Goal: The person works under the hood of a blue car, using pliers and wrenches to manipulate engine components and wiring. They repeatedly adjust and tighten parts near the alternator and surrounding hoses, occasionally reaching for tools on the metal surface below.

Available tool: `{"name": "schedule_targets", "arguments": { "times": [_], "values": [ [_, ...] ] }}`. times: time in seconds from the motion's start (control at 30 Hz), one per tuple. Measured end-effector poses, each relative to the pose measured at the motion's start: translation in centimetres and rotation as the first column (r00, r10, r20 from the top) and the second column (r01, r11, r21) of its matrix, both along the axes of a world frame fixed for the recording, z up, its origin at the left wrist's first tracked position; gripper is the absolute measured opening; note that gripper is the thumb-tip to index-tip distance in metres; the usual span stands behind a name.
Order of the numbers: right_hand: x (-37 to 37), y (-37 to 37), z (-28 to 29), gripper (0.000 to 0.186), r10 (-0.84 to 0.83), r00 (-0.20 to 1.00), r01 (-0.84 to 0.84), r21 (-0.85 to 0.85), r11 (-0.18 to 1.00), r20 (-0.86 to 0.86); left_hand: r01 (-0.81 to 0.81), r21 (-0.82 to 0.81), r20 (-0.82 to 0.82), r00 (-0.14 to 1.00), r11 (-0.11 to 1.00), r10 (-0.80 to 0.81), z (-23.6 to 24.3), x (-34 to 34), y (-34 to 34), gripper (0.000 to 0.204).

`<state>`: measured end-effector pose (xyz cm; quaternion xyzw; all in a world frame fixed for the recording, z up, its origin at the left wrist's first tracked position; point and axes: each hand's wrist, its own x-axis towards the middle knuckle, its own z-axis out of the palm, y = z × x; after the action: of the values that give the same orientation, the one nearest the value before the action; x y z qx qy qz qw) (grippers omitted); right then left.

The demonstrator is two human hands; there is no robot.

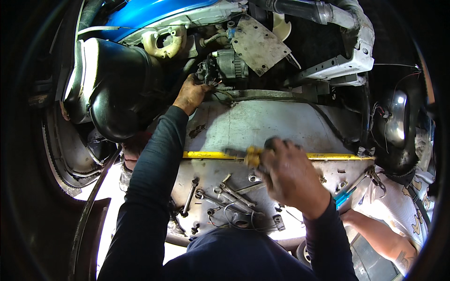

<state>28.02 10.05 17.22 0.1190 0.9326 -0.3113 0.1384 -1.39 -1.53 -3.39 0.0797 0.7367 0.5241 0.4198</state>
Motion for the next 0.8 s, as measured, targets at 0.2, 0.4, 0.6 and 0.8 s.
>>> {"name": "schedule_targets", "arguments": {
  "times": [0.2, 0.4, 0.6, 0.8],
  "values": [
    [3.6, -4.1, 0.8, 0.017, 0.171, 0.985, -0.172, 0.015, 0.985, 0.030, -0.060, 0.017, 0.239, 0.970, 0.998, 0.054, 1.0, -0.2, -0.1, 0.041],
    [5.2, -6.0, -1.0, 0.018, 0.187, 0.982, -0.186, 0.041, 0.982, -0.035, 0.262, -0.127, 0.018, 0.965, 0.957, -0.262, 0.8, -0.8, -1.0, 0.021],
    [4.7, -5.3, 0.0, 0.022, 0.305, 0.951, -0.307, 0.034, 0.951, 0.040, 0.120, -0.061, 0.133, 0.985, 0.991, -0.111, 1.2, -0.7, -0.6, 0.016],
    [-6.0, 2.5, -6.5, 0.025, 0.101, 0.959, -0.076, 0.106, 0.991, -0.263, 0.089, -0.078, 0.182, 0.981, 0.993, -0.074, 2.0, -0.6, 0.2, 0.018]
  ]
}}
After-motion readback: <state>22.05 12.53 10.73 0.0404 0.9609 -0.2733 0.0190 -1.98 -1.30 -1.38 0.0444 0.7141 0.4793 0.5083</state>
